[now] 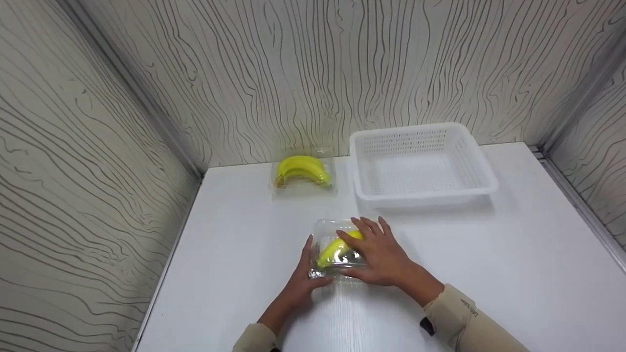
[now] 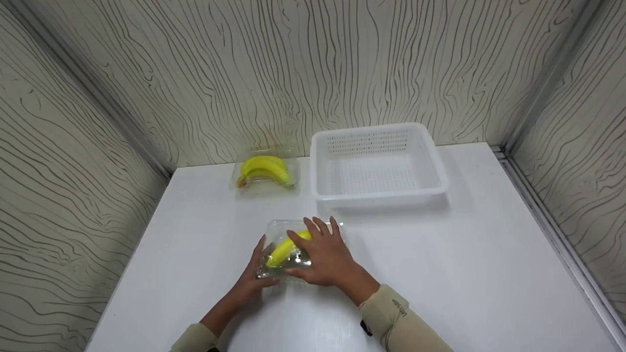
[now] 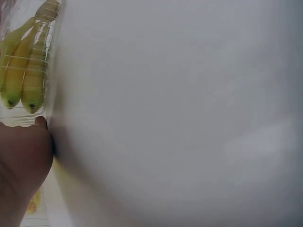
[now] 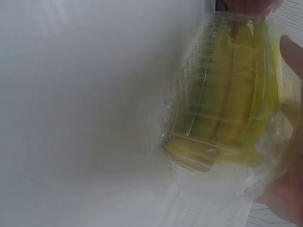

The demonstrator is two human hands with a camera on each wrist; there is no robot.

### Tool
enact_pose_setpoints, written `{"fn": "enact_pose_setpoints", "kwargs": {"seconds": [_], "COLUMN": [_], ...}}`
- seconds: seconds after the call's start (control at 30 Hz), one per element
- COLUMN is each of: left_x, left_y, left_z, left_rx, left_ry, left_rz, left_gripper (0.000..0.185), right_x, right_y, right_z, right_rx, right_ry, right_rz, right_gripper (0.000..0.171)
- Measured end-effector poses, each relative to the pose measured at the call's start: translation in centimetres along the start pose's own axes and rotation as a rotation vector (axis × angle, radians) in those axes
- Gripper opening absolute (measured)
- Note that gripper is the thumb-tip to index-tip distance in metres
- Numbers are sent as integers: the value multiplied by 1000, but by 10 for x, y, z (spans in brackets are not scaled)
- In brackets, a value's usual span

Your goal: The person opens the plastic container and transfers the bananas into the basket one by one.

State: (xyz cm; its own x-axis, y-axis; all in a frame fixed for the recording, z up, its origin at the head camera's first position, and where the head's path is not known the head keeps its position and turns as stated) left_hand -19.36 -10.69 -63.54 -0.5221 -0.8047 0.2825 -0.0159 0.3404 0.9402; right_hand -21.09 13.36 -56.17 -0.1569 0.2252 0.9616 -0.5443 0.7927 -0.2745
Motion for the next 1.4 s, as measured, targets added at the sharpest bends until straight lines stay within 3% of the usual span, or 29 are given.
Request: {"fn": "enact_pose_setpoints", "kwargs": {"seconds": [0.5, 0.73, 1.4], "left_x": [0, -3, -2], "left_y": [1, 0, 2], "left_z": [-1, 0, -1], "left_rx": [-14, 15, -22], "left_ry": [0, -3, -10], "left_rz": [18, 8, -28], "left_gripper": [121, 120, 119], "right_x": [1, -1, 1], "right_y": [0, 0, 0], "right_z": [1, 0, 0], "right_rx": [1, -4, -4], "right_ry": [1, 4, -8], "right_rz": [15, 14, 22], "right_gripper": [88, 87, 87]}}
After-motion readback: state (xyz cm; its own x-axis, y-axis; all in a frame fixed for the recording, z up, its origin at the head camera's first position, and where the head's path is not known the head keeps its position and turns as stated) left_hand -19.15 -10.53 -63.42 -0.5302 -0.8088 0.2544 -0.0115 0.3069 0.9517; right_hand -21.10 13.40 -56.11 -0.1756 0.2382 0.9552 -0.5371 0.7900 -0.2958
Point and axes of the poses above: each hand's wrist, its own z-axis towards the middle knuckle, its own x-axis out of the back of the hand, y = z × x, the point moved 2 cm from there along z, towards the middle knuckle, and after that the axes turned 11 degrees about -y, right-handed, at the moved point
